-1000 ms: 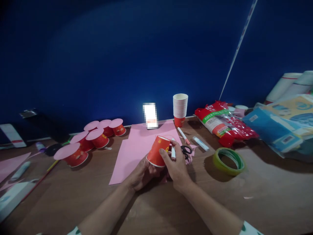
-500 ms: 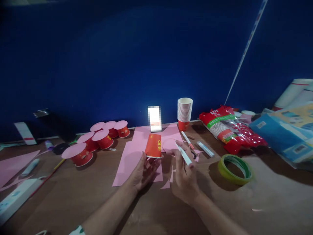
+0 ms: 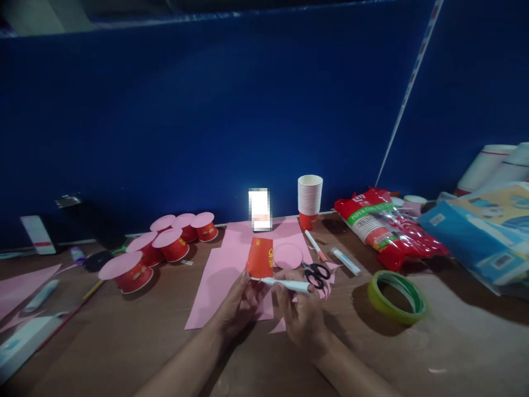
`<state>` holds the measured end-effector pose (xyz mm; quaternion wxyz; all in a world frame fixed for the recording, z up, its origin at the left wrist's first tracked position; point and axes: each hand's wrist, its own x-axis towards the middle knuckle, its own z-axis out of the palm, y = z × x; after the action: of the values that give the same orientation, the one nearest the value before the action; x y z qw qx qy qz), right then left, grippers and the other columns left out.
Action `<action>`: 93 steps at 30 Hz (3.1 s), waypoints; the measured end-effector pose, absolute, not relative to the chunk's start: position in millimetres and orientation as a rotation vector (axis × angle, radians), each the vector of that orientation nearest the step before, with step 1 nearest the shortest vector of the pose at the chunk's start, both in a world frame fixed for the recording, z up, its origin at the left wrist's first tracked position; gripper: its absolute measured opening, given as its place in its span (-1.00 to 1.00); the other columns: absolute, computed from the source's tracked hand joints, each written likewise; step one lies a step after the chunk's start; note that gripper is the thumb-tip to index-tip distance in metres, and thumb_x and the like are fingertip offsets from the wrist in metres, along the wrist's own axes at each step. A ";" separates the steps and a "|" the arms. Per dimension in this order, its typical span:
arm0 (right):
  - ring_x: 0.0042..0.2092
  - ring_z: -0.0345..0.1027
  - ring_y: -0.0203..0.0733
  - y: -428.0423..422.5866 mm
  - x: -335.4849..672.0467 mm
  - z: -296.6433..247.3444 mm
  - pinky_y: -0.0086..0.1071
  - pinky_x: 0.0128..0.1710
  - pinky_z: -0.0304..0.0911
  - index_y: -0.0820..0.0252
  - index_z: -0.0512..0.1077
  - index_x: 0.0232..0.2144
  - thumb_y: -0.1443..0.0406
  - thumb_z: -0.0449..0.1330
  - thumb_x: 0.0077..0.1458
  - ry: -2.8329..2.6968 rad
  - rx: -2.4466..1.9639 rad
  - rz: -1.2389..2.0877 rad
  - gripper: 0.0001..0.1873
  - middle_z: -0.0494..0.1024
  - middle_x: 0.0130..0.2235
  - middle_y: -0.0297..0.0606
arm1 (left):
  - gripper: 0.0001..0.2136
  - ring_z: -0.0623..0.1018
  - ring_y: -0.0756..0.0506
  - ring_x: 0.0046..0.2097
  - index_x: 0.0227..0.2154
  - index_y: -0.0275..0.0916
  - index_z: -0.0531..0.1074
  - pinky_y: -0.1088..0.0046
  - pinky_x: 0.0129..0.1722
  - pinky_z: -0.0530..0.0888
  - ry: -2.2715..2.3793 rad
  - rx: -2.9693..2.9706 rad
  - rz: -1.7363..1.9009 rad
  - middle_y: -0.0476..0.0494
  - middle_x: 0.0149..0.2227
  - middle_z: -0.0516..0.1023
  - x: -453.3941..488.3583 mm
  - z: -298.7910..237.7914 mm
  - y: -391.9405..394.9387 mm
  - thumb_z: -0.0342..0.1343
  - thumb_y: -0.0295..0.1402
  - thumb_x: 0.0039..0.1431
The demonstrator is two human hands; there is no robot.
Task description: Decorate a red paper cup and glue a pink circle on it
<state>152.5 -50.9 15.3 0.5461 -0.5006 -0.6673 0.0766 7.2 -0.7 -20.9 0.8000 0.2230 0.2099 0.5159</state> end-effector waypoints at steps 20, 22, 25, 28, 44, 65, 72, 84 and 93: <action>-0.37 0.40 -0.23 -47.8 154.0 13.9 -0.36 -0.28 0.26 0.14 0.42 -0.36 0.28 -0.02 0.28 -1.609 -1.194 0.142 -0.76 0.56 -0.36 -0.30 | -0.70 0.49 -0.13 0.02 -0.11 -0.20 0.44 0.25 0.10 0.35 0.438 0.561 1.094 -0.18 -0.04 0.53 9.5 -28.1 2.2 0.20 -0.20 0.11; -0.37 0.39 -0.24 -47.7 153.6 14.2 -0.38 -0.28 0.26 0.14 0.41 -0.34 0.29 -0.01 0.28 -1.602 -1.182 0.140 -0.78 0.56 -0.35 -0.30 | -0.69 0.49 -0.12 0.02 -0.08 -0.16 0.43 0.25 0.10 0.34 0.431 0.560 1.090 -0.16 -0.04 0.53 9.4 -28.9 2.4 0.19 -0.21 0.13; -0.37 0.38 -0.25 -47.1 153.0 14.9 -0.39 -0.29 0.25 0.14 0.39 -0.34 0.31 -0.01 0.28 -1.607 -1.172 0.131 -0.80 0.55 -0.37 -0.32 | -0.73 0.50 -0.12 0.00 -0.11 -0.16 0.45 0.25 0.11 0.33 0.423 0.544 1.090 -0.14 -0.06 0.54 9.1 -28.4 2.0 0.18 -0.23 0.14; -0.38 0.38 -0.25 -46.2 153.0 14.2 -0.38 -0.29 0.25 0.13 0.38 -0.36 0.31 -0.01 0.27 -1.610 -1.170 0.109 -0.80 0.53 -0.38 -0.32 | -0.80 0.51 -0.10 -0.02 -0.21 -0.19 0.47 0.25 0.12 0.33 0.438 0.516 1.100 -0.13 -0.10 0.55 8.7 -27.2 1.0 0.19 -0.24 0.13; -0.38 0.39 -0.20 -44.8 157.0 7.8 -0.35 -0.28 0.26 0.13 0.39 -0.33 0.28 -0.01 0.27 -1.551 -1.235 0.089 -0.81 0.51 -0.42 -0.32 | -0.77 0.50 -0.10 0.02 -0.13 -0.18 0.46 0.28 0.11 0.37 0.463 0.539 1.057 -0.13 -0.05 0.55 6.6 -23.9 -1.8 0.15 -0.25 0.17; -0.49 0.33 -0.30 -43.7 151.7 13.9 -0.46 -0.47 0.25 0.16 0.37 -0.41 0.24 0.14 0.17 -1.500 -1.264 0.145 -0.86 0.48 -0.49 -0.37 | -0.71 0.53 -0.07 -0.04 -0.11 -0.17 0.46 0.31 0.09 0.37 0.477 0.559 1.044 -0.11 -0.08 0.56 9.1 -19.4 -2.8 0.22 -0.25 0.10; -0.48 0.32 -0.28 -43.9 153.1 15.7 -0.43 -0.44 0.22 0.16 0.36 -0.44 0.24 0.08 0.20 -1.540 -1.298 0.153 -0.82 0.46 -0.50 -0.36 | -0.69 0.52 -0.07 -0.02 -0.09 -0.17 0.45 0.31 0.12 0.34 0.477 0.562 1.051 -0.13 -0.05 0.55 9.4 -23.9 -1.5 0.22 -0.24 0.10; -0.43 0.29 -0.24 -45.4 154.1 17.3 -0.38 -0.39 0.16 0.15 0.32 -0.45 0.25 0.03 0.21 -1.575 -1.309 0.115 -0.80 0.42 -0.49 -0.34 | -0.73 0.52 -0.09 -0.01 -0.15 -0.20 0.47 0.32 0.13 0.33 0.515 0.548 1.033 -0.13 -0.06 0.56 8.2 -21.4 -2.4 0.23 -0.25 0.09; -0.44 0.30 -0.26 -45.2 153.9 17.1 -0.39 -0.38 0.17 0.15 0.31 -0.44 0.26 0.04 0.21 -1.548 -1.312 0.116 -0.81 0.43 -0.49 -0.36 | -0.68 0.52 -0.08 -0.01 -0.05 -0.16 0.44 0.30 0.13 0.33 0.488 0.547 1.018 -0.12 -0.05 0.56 7.5 -18.6 -4.1 0.20 -0.26 0.12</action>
<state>153.9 -45.2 17.1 0.5267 -0.5488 -0.6474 0.0486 7.5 -4.1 -18.6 0.8096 0.2559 0.2284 0.4763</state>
